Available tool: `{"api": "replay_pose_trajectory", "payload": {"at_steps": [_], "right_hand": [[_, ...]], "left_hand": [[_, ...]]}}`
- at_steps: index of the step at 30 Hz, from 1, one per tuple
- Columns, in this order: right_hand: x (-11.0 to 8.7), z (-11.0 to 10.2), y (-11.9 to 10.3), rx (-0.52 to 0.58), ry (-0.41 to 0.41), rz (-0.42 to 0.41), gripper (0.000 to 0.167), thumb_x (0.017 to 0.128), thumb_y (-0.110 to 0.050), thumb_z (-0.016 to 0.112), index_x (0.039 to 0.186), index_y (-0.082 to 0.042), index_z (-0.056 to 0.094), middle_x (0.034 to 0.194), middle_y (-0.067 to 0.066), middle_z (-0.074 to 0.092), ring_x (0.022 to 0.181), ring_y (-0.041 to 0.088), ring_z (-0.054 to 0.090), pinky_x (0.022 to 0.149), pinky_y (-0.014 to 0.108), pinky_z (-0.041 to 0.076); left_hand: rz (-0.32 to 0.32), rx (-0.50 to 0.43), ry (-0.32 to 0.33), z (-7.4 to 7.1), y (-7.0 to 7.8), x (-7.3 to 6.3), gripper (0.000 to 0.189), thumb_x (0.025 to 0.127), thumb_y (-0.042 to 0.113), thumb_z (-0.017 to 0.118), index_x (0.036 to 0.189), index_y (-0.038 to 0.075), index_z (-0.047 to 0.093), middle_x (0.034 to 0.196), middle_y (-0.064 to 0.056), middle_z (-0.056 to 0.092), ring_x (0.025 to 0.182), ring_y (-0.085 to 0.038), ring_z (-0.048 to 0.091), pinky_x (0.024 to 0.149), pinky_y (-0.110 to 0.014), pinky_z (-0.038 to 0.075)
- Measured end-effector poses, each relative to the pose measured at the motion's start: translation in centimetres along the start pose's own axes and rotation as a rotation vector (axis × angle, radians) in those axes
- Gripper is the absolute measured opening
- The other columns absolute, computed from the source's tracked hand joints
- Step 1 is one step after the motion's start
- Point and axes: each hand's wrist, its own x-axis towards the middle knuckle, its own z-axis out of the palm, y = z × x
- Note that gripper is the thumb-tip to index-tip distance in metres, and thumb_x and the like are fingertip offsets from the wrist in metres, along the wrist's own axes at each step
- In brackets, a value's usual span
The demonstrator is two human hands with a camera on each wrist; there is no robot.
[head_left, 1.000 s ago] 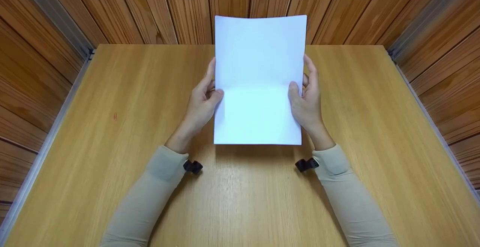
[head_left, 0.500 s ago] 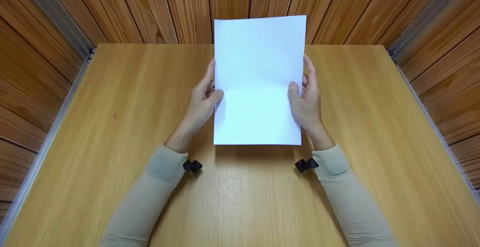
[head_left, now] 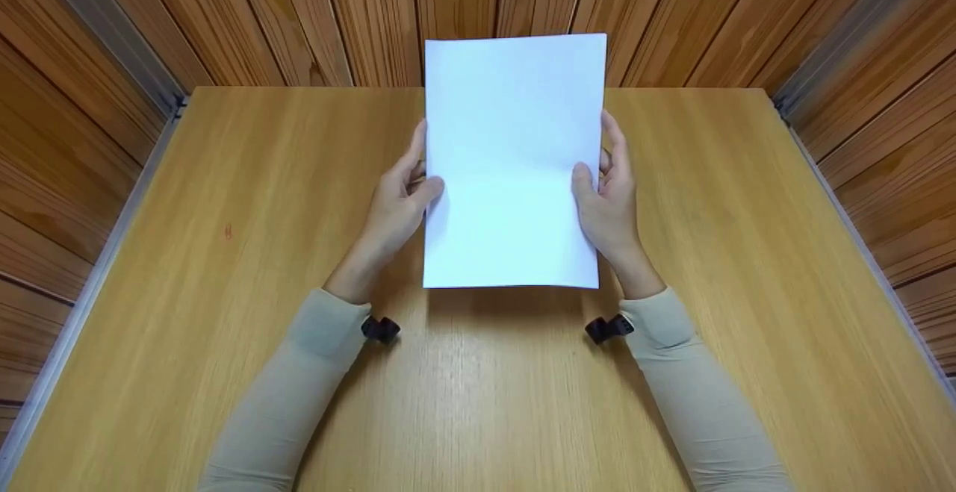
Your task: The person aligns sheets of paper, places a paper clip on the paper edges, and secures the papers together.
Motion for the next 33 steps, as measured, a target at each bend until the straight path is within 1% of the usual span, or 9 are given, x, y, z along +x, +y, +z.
{"api": "replay_pose_trajectory", "payload": {"at_steps": [2,5,7,11,13,15,19,26,33], "right_hand": [[0.1,-0.1,0.2,0.008,0.001,0.013,0.066,0.103,0.013,0.044,0.165,0.004,0.023,0.147,0.025,0.059,0.130,0.031,0.062,0.095,0.029,0.056],[0.3,-0.4,1.2,0.017,0.004,0.026,0.066,0.103,0.013,0.044,0.165,0.002,0.023,0.147,0.024,0.058,0.130,0.031,0.062,0.095,0.030,0.056],[0.4,-0.6,1.9,0.023,0.005,0.032,0.067,0.104,0.012,0.044,0.166,0.000,0.023,0.147,0.022,0.059,0.129,0.030,0.062,0.095,0.031,0.057],[0.6,-1.0,2.9,0.016,0.005,0.025,0.066,0.105,0.009,0.046,0.166,-0.005,0.025,0.144,0.016,0.062,0.128,0.029,0.063,0.095,0.032,0.058],[0.6,-1.2,3.0,0.017,0.004,0.019,0.065,0.105,0.007,0.047,0.166,-0.006,0.027,0.143,0.013,0.064,0.128,0.028,0.064,0.095,0.032,0.058],[0.7,-1.3,3.1,0.022,0.004,0.015,0.065,0.105,0.007,0.047,0.166,-0.006,0.027,0.141,0.012,0.065,0.126,0.028,0.065,0.095,0.033,0.058],[0.6,-1.3,3.1,0.031,0.006,0.021,0.065,0.106,0.005,0.047,0.166,-0.007,0.027,0.139,0.012,0.066,0.123,0.028,0.067,0.092,0.033,0.060],[0.8,-1.5,2.7,0.030,0.015,0.036,0.065,0.106,0.004,0.048,0.167,-0.008,0.027,0.138,0.015,0.067,0.119,0.027,0.069,0.087,0.033,0.061],[0.7,-1.4,2.4,0.035,0.030,0.062,0.067,0.105,0.007,0.046,0.167,-0.005,0.024,0.141,0.021,0.063,0.121,0.029,0.067,0.087,0.031,0.060]], "left_hand": [[-0.021,0.020,0.007,-0.1,0.0,0.0,0.072,0.108,0.010,0.054,0.171,0.026,0.021,0.164,-0.008,0.047,0.130,-0.021,0.057,0.108,-0.036,0.047],[-0.054,0.048,0.019,-0.3,0.1,0.0,0.070,0.110,0.017,0.056,0.170,0.030,0.023,0.134,-0.013,0.066,0.106,-0.024,0.061,0.086,-0.036,0.052],[-0.065,0.061,0.023,-0.4,0.2,0.0,0.068,0.111,0.022,0.055,0.170,0.031,0.023,0.118,-0.012,0.067,0.095,-0.024,0.060,0.075,-0.035,0.052],[-0.070,0.055,0.022,-0.8,0.3,0.1,0.064,0.113,0.030,0.053,0.170,0.028,0.023,0.105,-0.014,0.062,0.084,-0.024,0.057,0.070,-0.036,0.054],[-0.076,0.047,0.028,-1.1,0.4,0.2,0.063,0.114,0.033,0.051,0.170,0.027,0.024,0.108,-0.013,0.064,0.081,-0.023,0.060,0.071,-0.036,0.057],[-0.092,0.040,0.026,-1.8,0.6,0.3,0.062,0.114,0.036,0.050,0.170,0.028,0.025,0.114,-0.013,0.066,0.083,-0.028,0.064,0.073,-0.035,0.058],[-0.137,0.072,0.046,-3.4,1.0,0.4,0.058,0.114,0.035,0.049,0.169,0.028,0.031,0.130,-0.009,0.070,0.092,-0.029,0.070,0.080,-0.032,0.060],[-0.183,0.257,0.064,-6.5,1.0,0.2,0.054,0.114,0.029,0.052,0.166,0.025,0.040,0.131,-0.013,0.068,0.105,-0.030,0.068,0.093,-0.036,0.060],[-0.124,0.482,0.068,-10.4,1.0,-0.1,0.049,0.112,0.026,0.055,0.160,0.014,0.050,0.129,-0.018,0.069,0.108,-0.027,0.066,0.083,-0.022,0.053]]}}
